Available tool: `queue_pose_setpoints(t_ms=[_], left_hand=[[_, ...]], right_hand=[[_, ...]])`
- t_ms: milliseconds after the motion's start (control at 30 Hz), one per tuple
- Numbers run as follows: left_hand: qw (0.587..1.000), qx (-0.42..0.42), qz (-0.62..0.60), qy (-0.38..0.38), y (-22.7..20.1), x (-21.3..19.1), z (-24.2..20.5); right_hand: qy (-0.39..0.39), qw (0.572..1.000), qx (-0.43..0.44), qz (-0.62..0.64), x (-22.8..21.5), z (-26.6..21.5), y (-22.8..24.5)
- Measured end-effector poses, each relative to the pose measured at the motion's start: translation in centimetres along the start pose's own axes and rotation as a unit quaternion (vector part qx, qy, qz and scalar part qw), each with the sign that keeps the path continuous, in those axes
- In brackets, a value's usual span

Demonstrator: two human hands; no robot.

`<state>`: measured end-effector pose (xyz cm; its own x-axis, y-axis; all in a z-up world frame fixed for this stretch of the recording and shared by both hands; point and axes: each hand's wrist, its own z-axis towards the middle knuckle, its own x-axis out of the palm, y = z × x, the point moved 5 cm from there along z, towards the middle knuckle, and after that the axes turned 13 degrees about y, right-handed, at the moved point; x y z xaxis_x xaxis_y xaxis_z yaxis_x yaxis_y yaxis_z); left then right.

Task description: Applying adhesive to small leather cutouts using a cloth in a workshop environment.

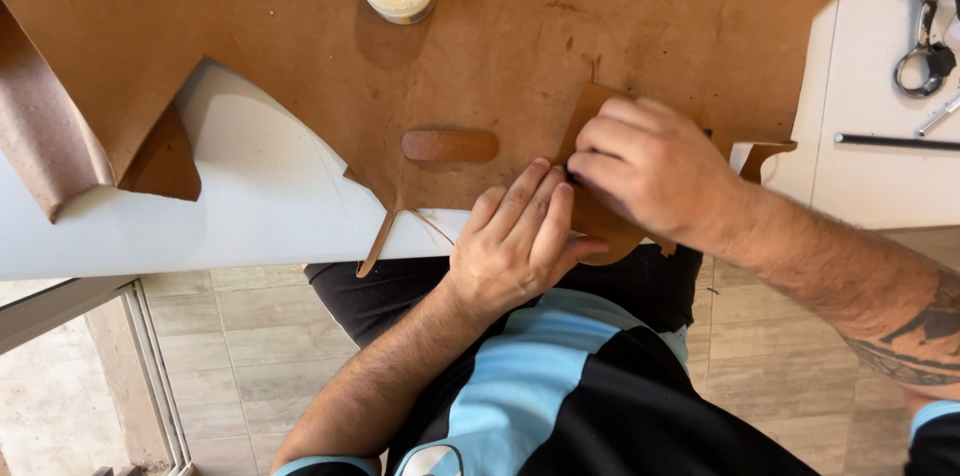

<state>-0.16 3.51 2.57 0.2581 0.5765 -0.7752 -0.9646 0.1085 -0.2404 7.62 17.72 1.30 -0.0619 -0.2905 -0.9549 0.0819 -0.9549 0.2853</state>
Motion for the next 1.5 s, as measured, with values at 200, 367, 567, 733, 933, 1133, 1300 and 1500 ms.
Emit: queue_pose_setpoints(t_ms=[200,367,567,733,933,1133,1300,1500], left_hand=[[1.0,0.021,0.01,-0.001,-0.1,0.1,0.0],[1.0,0.017,0.011,0.0,-0.1,0.2,-0.3],[0.999,0.022,0.025,0.006,-0.1,0.0,-0.2],[0.991,0.03,0.073,0.111,-0.4,-0.8,-0.1],[0.989,0.028,0.065,0.129,-0.7,-0.7,-0.2],[0.987,0.028,0.059,0.145,-0.9,-0.4,0.0],[0.99,0.02,0.061,0.127,-0.3,-0.3,0.7],[0.986,0.019,0.092,0.14,-0.1,0.1,1.3]], right_hand=[[-0.043,0.997,-0.014,-0.065,0.4,1.3,-1.4],[-0.024,0.996,-0.034,-0.085,0.1,2.0,-2.4],[-0.012,0.996,-0.015,-0.086,0.9,2.1,-2.4],[0.08,0.985,0.083,-0.126,-1.4,2.4,-2.4],[0.06,0.988,0.085,-0.113,-1.9,2.1,-2.6],[0.042,0.993,0.055,-0.096,-2.7,1.9,-2.8],[-0.004,0.996,0.035,-0.084,-3.1,2.4,-5.5],[-0.007,0.993,-0.006,-0.115,-3.8,2.3,-4.7]])
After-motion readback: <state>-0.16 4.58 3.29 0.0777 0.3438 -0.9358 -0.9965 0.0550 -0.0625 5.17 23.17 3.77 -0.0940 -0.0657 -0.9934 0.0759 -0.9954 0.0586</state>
